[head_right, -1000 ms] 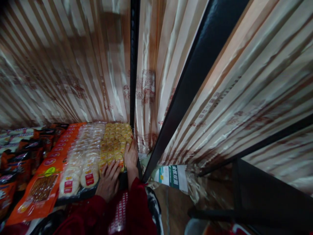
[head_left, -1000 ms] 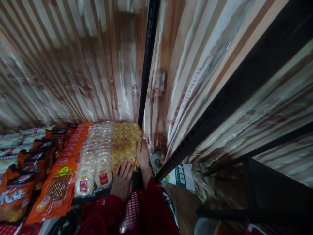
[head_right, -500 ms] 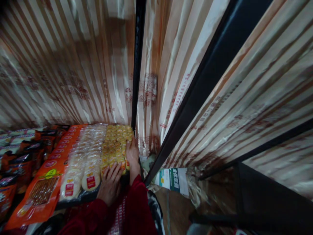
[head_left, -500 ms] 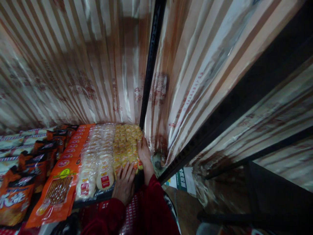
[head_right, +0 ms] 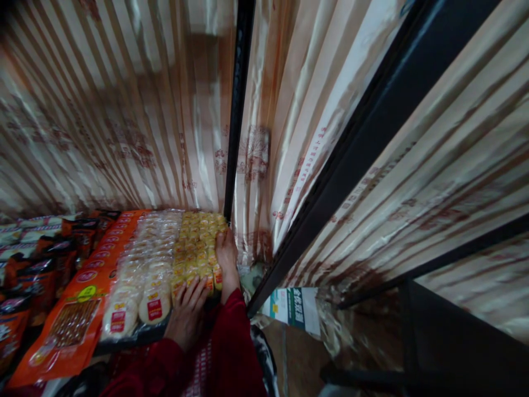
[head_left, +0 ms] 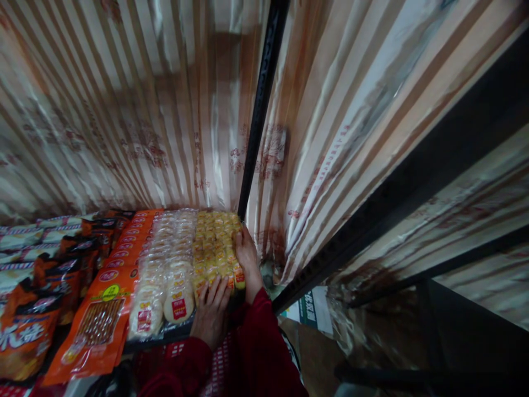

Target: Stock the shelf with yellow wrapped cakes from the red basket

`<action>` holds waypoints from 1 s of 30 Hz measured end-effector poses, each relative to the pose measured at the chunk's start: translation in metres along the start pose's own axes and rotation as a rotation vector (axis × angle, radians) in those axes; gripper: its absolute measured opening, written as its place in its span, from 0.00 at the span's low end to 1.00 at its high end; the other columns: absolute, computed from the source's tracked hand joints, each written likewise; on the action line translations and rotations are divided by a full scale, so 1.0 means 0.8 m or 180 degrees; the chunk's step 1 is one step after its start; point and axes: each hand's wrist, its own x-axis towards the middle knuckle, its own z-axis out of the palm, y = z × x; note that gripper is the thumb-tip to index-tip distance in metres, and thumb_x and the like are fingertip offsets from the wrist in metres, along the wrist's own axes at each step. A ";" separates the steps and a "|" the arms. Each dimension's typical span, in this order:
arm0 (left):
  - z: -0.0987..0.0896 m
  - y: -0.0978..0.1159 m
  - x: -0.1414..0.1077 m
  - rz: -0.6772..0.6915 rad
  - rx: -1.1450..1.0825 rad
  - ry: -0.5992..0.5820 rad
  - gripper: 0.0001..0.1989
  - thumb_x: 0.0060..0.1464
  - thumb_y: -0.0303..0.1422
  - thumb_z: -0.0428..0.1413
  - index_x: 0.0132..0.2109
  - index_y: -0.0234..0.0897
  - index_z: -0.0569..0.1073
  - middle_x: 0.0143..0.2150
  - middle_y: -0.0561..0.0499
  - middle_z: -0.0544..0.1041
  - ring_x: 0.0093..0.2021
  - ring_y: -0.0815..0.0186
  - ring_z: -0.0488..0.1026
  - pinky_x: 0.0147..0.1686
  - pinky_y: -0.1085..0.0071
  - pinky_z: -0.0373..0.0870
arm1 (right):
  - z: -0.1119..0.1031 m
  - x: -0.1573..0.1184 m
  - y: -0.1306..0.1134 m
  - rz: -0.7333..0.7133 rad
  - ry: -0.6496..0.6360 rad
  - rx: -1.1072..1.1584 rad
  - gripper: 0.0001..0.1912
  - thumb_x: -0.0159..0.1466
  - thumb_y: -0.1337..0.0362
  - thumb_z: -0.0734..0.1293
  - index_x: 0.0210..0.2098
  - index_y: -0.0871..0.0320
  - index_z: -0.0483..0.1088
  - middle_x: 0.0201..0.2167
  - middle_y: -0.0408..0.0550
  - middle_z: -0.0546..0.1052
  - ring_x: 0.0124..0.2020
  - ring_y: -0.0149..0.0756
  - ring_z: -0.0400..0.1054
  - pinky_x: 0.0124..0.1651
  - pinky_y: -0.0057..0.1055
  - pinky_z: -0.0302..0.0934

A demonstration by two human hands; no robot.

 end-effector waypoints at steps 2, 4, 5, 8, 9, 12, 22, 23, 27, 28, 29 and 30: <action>-0.001 0.000 0.000 -0.0003 -0.0005 -0.0037 0.24 0.50 0.30 0.49 0.56 0.35 0.69 0.61 0.47 0.65 0.64 0.58 0.52 0.63 0.59 0.34 | 0.000 0.000 0.002 0.0063 -0.0083 0.0070 0.26 0.67 0.53 0.50 0.58 0.59 0.61 0.55 0.53 0.69 0.57 0.39 0.61 0.58 0.36 0.53; -0.001 0.000 0.000 -0.0009 -0.0003 -0.0067 0.24 0.50 0.30 0.49 0.56 0.35 0.68 0.62 0.47 0.65 0.65 0.58 0.51 0.63 0.59 0.34 | 0.000 0.000 0.003 0.0079 -0.0123 0.0102 0.26 0.67 0.53 0.50 0.59 0.59 0.61 0.56 0.53 0.68 0.57 0.39 0.60 0.59 0.36 0.53; -0.001 0.000 -0.001 -0.0001 -0.0002 -0.0071 0.24 0.51 0.30 0.49 0.56 0.35 0.68 0.62 0.47 0.65 0.65 0.58 0.50 0.63 0.59 0.35 | 0.000 0.000 0.003 0.0074 -0.0138 0.0107 0.26 0.67 0.53 0.51 0.59 0.59 0.61 0.56 0.53 0.68 0.57 0.39 0.60 0.59 0.36 0.53; 0.001 0.000 -0.002 0.0023 0.0006 -0.0070 0.24 0.51 0.29 0.49 0.57 0.35 0.67 0.62 0.46 0.64 0.65 0.58 0.50 0.63 0.58 0.36 | 0.000 0.001 0.002 0.0065 -0.0190 0.0105 0.26 0.67 0.54 0.51 0.59 0.59 0.60 0.57 0.53 0.67 0.58 0.38 0.60 0.59 0.35 0.53; 0.002 0.000 -0.003 0.0030 0.0010 -0.0065 0.25 0.50 0.30 0.49 0.57 0.35 0.67 0.62 0.46 0.64 0.66 0.58 0.49 0.63 0.58 0.37 | 0.000 0.002 0.002 0.0074 -0.0205 0.0102 0.26 0.67 0.54 0.51 0.59 0.59 0.60 0.57 0.53 0.67 0.58 0.38 0.60 0.59 0.35 0.53; 0.005 -0.001 -0.004 0.0012 0.0028 -0.0051 0.25 0.50 0.30 0.50 0.57 0.35 0.67 0.62 0.46 0.65 0.66 0.58 0.49 0.63 0.57 0.38 | 0.002 0.004 0.004 0.0099 -0.0304 0.0088 0.27 0.67 0.55 0.51 0.60 0.61 0.58 0.59 0.54 0.65 0.60 0.37 0.57 0.61 0.36 0.50; 0.006 0.000 -0.004 -0.0002 0.0085 -0.0071 0.24 0.51 0.30 0.50 0.57 0.35 0.68 0.62 0.46 0.64 0.65 0.58 0.50 0.63 0.57 0.40 | 0.001 0.006 0.008 0.0269 -0.0456 0.0125 0.26 0.66 0.55 0.53 0.60 0.58 0.58 0.59 0.52 0.65 0.59 0.38 0.58 0.61 0.36 0.50; 0.007 0.000 -0.005 0.0012 0.0077 -0.0051 0.24 0.51 0.30 0.50 0.56 0.35 0.68 0.62 0.46 0.64 0.65 0.58 0.50 0.63 0.57 0.40 | 0.000 0.006 0.007 0.0309 -0.0448 0.0115 0.25 0.66 0.55 0.53 0.60 0.57 0.59 0.58 0.51 0.66 0.58 0.38 0.59 0.60 0.35 0.51; 0.009 0.000 -0.004 0.0039 0.0024 0.0108 0.21 0.53 0.31 0.49 0.55 0.35 0.69 0.62 0.47 0.64 0.65 0.59 0.51 0.64 0.57 0.39 | -0.004 0.006 0.002 0.0522 -0.0474 0.0005 0.25 0.65 0.55 0.54 0.59 0.55 0.60 0.55 0.50 0.69 0.55 0.38 0.62 0.57 0.34 0.54; 0.009 0.000 -0.004 0.0036 0.0020 0.0124 0.21 0.54 0.31 0.49 0.55 0.35 0.69 0.62 0.47 0.65 0.65 0.59 0.51 0.64 0.57 0.38 | -0.005 0.005 0.001 0.0563 -0.0491 -0.0031 0.25 0.65 0.55 0.54 0.59 0.55 0.60 0.55 0.50 0.69 0.55 0.39 0.62 0.57 0.34 0.54; 0.008 0.000 -0.003 0.0029 0.0022 0.0120 0.21 0.54 0.31 0.49 0.55 0.35 0.69 0.61 0.47 0.65 0.65 0.59 0.51 0.64 0.57 0.38 | -0.006 0.005 0.000 0.0594 -0.0505 -0.0063 0.25 0.65 0.54 0.54 0.59 0.55 0.60 0.55 0.50 0.69 0.55 0.39 0.62 0.57 0.34 0.54; 0.007 -0.001 -0.003 0.0023 0.0031 0.0111 0.21 0.54 0.31 0.49 0.55 0.35 0.69 0.61 0.47 0.66 0.65 0.59 0.52 0.64 0.58 0.37 | -0.007 0.005 -0.001 0.0613 -0.0511 -0.0084 0.26 0.65 0.54 0.54 0.60 0.55 0.59 0.56 0.49 0.68 0.55 0.39 0.62 0.56 0.34 0.55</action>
